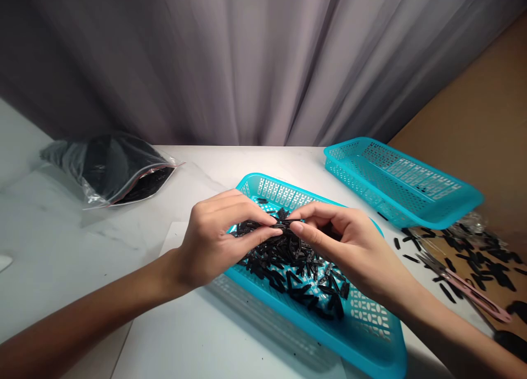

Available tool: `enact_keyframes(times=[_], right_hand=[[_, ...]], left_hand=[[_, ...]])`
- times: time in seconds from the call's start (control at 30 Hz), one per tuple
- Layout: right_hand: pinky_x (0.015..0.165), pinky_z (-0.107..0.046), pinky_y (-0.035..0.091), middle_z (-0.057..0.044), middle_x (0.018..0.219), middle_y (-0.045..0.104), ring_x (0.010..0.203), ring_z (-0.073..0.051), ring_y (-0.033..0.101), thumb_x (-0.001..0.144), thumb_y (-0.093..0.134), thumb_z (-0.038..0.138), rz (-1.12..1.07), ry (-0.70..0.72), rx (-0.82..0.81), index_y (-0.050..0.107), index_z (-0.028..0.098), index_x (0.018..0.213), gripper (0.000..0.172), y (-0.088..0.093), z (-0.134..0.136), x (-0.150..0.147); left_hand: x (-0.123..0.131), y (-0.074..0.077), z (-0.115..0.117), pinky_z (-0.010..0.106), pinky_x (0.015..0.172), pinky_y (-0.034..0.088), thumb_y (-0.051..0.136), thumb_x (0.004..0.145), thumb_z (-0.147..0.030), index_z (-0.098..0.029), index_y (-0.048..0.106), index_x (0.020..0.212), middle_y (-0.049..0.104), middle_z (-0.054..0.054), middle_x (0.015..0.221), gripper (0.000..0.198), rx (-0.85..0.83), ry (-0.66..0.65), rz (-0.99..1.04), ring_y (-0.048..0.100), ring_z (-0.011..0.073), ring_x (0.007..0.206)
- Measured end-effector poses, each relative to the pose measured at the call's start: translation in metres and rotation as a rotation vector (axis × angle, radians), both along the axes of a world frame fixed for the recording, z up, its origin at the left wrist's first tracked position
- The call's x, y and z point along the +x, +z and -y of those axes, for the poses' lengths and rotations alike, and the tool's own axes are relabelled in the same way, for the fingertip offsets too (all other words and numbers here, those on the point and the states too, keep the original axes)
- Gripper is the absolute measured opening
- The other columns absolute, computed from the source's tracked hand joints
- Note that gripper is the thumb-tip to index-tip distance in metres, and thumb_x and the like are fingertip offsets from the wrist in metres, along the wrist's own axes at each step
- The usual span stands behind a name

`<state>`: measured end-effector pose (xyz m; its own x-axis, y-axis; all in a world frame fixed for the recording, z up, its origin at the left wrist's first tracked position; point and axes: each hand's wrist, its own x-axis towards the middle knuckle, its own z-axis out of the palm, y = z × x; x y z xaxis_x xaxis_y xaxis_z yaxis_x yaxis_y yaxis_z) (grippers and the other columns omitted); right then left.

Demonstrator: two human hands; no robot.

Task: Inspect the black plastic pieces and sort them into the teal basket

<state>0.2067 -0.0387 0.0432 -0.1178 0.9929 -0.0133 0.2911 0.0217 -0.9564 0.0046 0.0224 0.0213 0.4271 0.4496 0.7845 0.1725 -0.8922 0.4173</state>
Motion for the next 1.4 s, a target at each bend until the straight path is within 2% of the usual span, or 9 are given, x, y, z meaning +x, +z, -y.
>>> enact_keyframes(times=[0.27, 0.47, 0.77, 0.93, 1.17, 1.4], right_hand=[[0.048, -0.023, 0.029, 0.004, 0.062, 0.047, 0.056, -0.01, 0.038, 0.091, 0.065, 0.04, -0.001, 0.01, -0.011, 0.07, 0.02, 0.088, 0.02, -0.0008, 0.0015, 0.0001], [0.05, -0.024, 0.03, 0.002, 0.065, 0.052, 0.057, -0.011, 0.039, 0.09, 0.066, 0.045, 0.005, 0.001, -0.009, 0.07, 0.02, 0.087, 0.025, 0.0007, -0.0011, 0.0018], [0.042, -0.024, 0.02, 0.004, 0.059, 0.043, 0.051, -0.009, 0.03, 0.089, 0.066, 0.052, -0.045, -0.01, -0.02, 0.069, 0.018, 0.081, 0.035, 0.0009, -0.0025, 0.0038], [0.043, -0.024, 0.021, 0.005, 0.059, 0.042, 0.051, -0.009, 0.03, 0.09, 0.066, 0.052, -0.065, -0.007, -0.025, 0.069, 0.018, 0.081, 0.035, -0.0002, -0.0028, 0.0047], [0.045, -0.025, 0.021, 0.006, 0.058, 0.039, 0.052, -0.01, 0.03, 0.095, 0.058, 0.052, -0.073, -0.002, -0.052, 0.07, 0.019, 0.092, 0.035, -0.0036, -0.0008, 0.0068], [0.045, -0.026, 0.022, 0.004, 0.057, 0.04, 0.05, -0.011, 0.031, 0.096, 0.054, 0.055, 0.007, 0.004, -0.039, 0.068, 0.018, 0.082, 0.042, -0.0001, -0.0017, 0.0048]], left_hand=[[-0.0008, 0.0003, 0.0008, 0.027, 0.066, 0.054, 0.084, 0.077, -0.017, -0.017, 0.071, 0.081, 0.074, 0.0, 0.072, 0.013, -0.008, 0.0, -0.004, 0.066, 0.0121, 0.067], [-0.0008, 0.0008, 0.0003, 0.026, 0.065, 0.054, 0.084, 0.077, -0.02, -0.017, 0.071, 0.08, 0.074, -0.001, 0.071, 0.014, -0.008, 0.013, -0.01, 0.066, 0.0119, 0.066], [-0.0014, 0.0049, 0.0003, 0.025, 0.062, 0.052, 0.075, 0.085, -0.017, -0.018, 0.07, 0.077, 0.072, -0.002, 0.067, 0.01, -0.021, 0.037, -0.037, 0.064, 0.0107, 0.061], [-0.0007, 0.0064, 0.0017, 0.025, 0.064, 0.052, 0.068, 0.086, -0.011, -0.017, 0.069, 0.077, 0.071, -0.001, 0.068, 0.011, -0.056, 0.029, -0.041, 0.064, 0.0111, 0.063], [-0.001, 0.0071, 0.0011, 0.026, 0.064, 0.05, 0.065, 0.087, -0.011, -0.017, 0.067, 0.076, 0.07, -0.001, 0.068, 0.013, -0.051, 0.049, -0.063, 0.062, 0.011, 0.061], [-0.0008, 0.0064, 0.001, 0.027, 0.064, 0.05, 0.064, 0.087, -0.011, -0.017, 0.065, 0.075, 0.07, -0.001, 0.069, 0.014, -0.065, 0.05, -0.068, 0.062, 0.0119, 0.062]])
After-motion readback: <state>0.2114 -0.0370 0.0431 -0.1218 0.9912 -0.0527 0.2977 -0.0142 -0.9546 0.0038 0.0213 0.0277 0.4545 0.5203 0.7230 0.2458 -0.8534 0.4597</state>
